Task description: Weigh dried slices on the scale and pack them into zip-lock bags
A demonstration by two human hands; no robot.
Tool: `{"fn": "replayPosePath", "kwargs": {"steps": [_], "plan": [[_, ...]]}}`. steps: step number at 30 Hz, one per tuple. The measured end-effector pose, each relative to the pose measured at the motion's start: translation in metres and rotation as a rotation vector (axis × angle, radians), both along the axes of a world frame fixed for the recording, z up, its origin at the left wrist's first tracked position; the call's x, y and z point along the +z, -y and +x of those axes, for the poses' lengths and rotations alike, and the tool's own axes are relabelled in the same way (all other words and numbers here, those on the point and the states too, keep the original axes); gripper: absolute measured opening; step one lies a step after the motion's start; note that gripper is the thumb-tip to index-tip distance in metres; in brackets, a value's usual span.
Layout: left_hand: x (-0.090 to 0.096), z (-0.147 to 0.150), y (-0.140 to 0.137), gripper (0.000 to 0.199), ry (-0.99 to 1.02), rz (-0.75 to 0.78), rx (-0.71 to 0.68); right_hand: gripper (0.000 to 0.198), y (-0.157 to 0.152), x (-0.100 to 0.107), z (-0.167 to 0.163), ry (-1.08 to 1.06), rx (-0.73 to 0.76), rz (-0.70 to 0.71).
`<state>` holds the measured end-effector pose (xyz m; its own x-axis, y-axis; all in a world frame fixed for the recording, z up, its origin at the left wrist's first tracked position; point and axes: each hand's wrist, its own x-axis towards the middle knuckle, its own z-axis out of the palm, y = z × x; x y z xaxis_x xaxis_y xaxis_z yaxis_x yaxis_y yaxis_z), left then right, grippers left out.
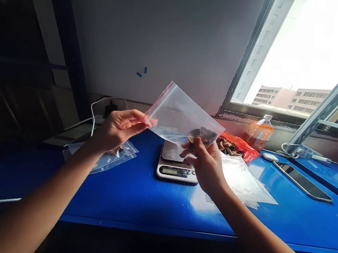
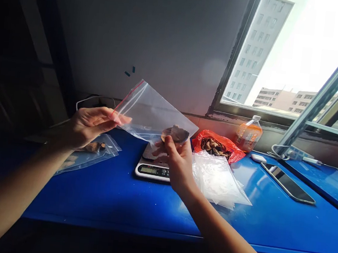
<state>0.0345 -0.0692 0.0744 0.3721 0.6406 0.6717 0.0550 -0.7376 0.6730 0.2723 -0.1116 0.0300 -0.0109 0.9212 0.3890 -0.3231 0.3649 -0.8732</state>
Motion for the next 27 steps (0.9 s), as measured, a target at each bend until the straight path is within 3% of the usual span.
{"fn": "replayPosePath", "kwargs": {"steps": [4,8,11,15,17,19,21,24,27], "plan": [[-0.006,0.008,-0.002,0.011,-0.149,-0.009,-0.044,0.040,0.012,0.007,0.027,0.081,-0.170,0.079],[-0.012,0.020,0.001,0.011,-0.204,-0.056,-0.111,0.038,0.024,-0.002,0.040,0.111,-0.193,0.007],[-0.018,0.024,0.001,0.021,-0.274,-0.062,-0.070,0.035,0.024,-0.004,0.064,0.062,-0.274,-0.005],[-0.030,0.024,-0.010,0.033,-0.456,0.094,0.066,0.032,0.010,0.013,0.134,0.108,-0.648,0.101],[-0.037,0.024,-0.018,0.032,-0.557,0.203,0.119,0.028,-0.001,0.030,0.174,0.289,-0.846,0.093],[-0.044,0.024,-0.026,0.032,-0.625,0.258,0.133,0.025,-0.012,0.050,0.206,0.614,-0.999,0.048],[-0.049,0.023,-0.031,0.033,-0.654,0.263,0.137,0.024,-0.022,0.069,0.223,0.953,-1.052,0.008],[-0.053,0.020,-0.036,0.032,-0.649,0.260,0.156,0.031,-0.038,0.084,0.224,1.242,-1.009,-0.054],[-0.053,0.017,-0.037,0.031,-0.633,0.247,0.191,0.039,-0.057,0.086,0.216,1.274,-0.832,-0.135]]}}
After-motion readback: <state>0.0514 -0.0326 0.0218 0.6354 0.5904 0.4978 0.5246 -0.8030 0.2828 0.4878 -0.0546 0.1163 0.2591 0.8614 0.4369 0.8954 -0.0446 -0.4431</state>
